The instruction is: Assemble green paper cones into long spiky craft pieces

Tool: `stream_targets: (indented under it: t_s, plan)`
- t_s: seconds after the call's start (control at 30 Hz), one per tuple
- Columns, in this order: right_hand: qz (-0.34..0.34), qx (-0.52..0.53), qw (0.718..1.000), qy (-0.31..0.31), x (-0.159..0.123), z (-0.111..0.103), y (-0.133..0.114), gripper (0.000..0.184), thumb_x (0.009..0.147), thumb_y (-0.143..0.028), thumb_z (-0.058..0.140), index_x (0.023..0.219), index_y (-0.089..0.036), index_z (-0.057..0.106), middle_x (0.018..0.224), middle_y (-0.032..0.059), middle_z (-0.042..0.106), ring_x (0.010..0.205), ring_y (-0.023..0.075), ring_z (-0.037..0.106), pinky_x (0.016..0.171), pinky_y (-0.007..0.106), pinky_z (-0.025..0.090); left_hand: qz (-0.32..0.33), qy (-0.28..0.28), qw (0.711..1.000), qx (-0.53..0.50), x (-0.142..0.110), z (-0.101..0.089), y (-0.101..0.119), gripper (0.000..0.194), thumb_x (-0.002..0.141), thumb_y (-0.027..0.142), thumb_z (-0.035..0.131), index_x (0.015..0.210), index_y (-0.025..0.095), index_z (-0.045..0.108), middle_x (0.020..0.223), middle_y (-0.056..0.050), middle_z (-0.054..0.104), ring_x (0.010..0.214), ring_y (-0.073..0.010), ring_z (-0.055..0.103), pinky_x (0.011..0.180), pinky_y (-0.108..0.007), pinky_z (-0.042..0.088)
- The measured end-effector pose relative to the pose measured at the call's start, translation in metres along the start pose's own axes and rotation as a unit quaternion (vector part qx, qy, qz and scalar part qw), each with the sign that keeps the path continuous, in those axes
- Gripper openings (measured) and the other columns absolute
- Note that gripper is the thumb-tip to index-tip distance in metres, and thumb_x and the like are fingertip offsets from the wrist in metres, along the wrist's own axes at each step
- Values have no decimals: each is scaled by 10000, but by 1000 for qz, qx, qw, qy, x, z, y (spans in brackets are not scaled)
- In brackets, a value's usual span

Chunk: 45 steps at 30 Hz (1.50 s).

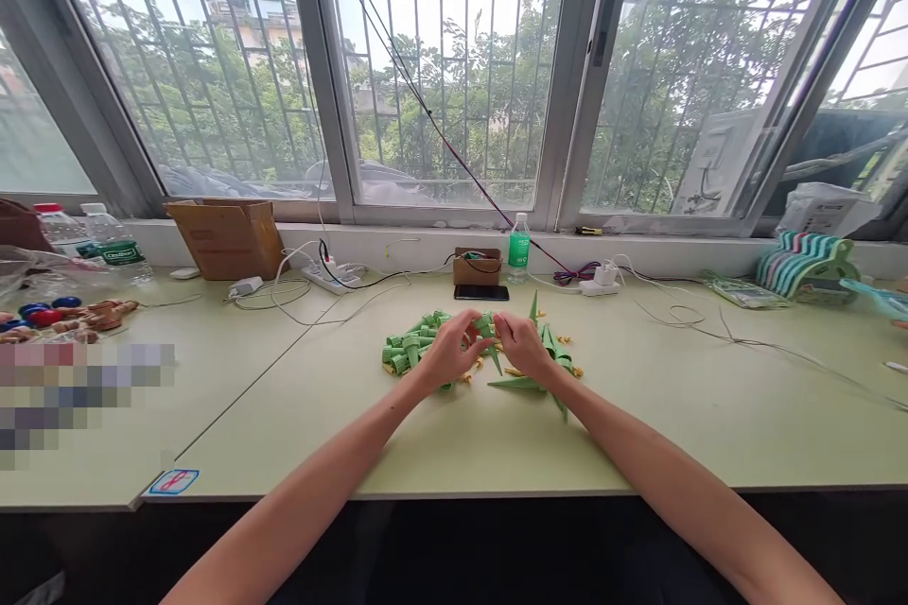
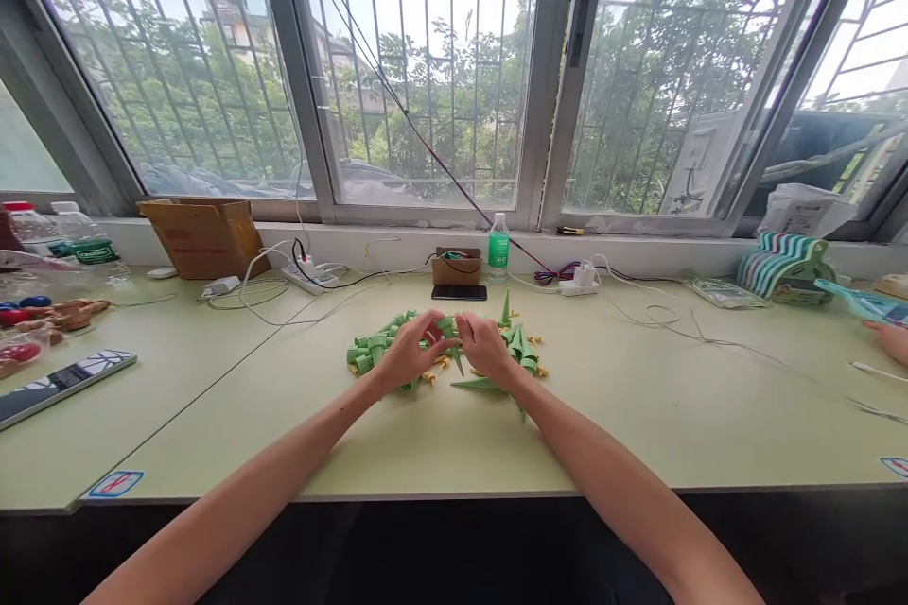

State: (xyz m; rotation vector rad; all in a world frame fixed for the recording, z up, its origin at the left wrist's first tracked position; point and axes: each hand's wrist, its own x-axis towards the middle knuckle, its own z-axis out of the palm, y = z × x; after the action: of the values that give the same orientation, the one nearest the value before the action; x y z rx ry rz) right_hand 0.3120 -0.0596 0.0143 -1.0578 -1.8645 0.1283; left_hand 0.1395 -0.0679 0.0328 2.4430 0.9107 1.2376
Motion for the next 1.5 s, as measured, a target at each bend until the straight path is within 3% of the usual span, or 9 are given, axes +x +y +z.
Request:
stream_targets:
  t_s: [0.37, 0.63, 0.9, 1.0, 1.1, 1.17, 1.27, 1.5]
  plan:
    - [27, 14, 1000, 0, 0, 2, -5, 473, 985, -453, 276, 586, -213, 361, 515, -24, 391, 506, 126, 298, 533, 279, 253, 51, -6, 998, 47, -3, 5, -9, 128, 894, 287, 542, 978, 195, 514, 881, -9, 497, 649, -112, 523, 646, -255, 438]
    - [53, 35, 998, 7, 1, 2, -13, 490, 983, -469, 286, 575, -210, 367, 490, -22, 418, 489, 120, 344, 518, 266, 262, 42, 20, 998, 48, -2, 7, -9, 101, 902, 282, 525, 960, 200, 519, 923, -23, 517, 653, -102, 527, 672, -259, 455]
    - [71, 67, 995, 33, 4, -2, -10, 493, 967, -528, 301, 606, -206, 395, 528, -16, 462, 517, 125, 400, 533, 253, 300, -29, 74, 996, -47, 2, 8, 7, 346, 911, 404, 497, 1190, 220, 406, 981, -35, 554, 693, -111, 583, 607, -235, 471]
    - [77, 70, 994, 35, 4, -5, -8, 489, 971, -531, 292, 629, -203, 413, 548, -16, 473, 525, 124, 410, 538, 248, 308, -80, 90, 989, -89, 5, 9, 5, 311, 956, 465, 371, 1009, 194, 514, 792, -10, 589, 632, -118, 572, 609, -248, 464]
    - [66, 78, 994, 27, 3, -6, -8, 471, 979, -515, 286, 648, -205, 413, 550, -22, 458, 523, 121, 407, 541, 245, 314, -132, 74, 979, -135, 7, 10, 0, 537, 956, 543, 288, 693, 175, 577, 615, -20, 584, 597, -137, 560, 627, -272, 475]
    - [59, 90, 994, 10, 2, -6, -8, 456, 981, -507, 289, 655, -210, 404, 540, -26, 449, 511, 119, 404, 534, 245, 319, -161, 47, 971, -172, 8, 12, -4, 614, 929, 603, 296, 598, 170, 580, 576, -33, 597, 585, -148, 570, 626, -280, 487]
    - [65, 114, 991, -11, 1, -4, -8, 434, 981, -508, 288, 671, -220, 382, 512, -35, 439, 473, 118, 395, 510, 248, 319, -174, 22, 964, -199, 7, 14, -6, 638, 890, 658, 335, 577, 163, 588, 565, -36, 609, 557, -153, 564, 583, -280, 488]
    - [77, 118, 990, -25, 1, -4, -2, 404, 974, -496, 297, 685, -228, 384, 475, -43, 434, 435, 123, 382, 483, 255, 310, -109, -18, 982, -151, 4, 11, -4, 549, 908, 600, 372, 652, 157, 570, 619, -16, 604, 546, -124, 532, 538, -240, 448]
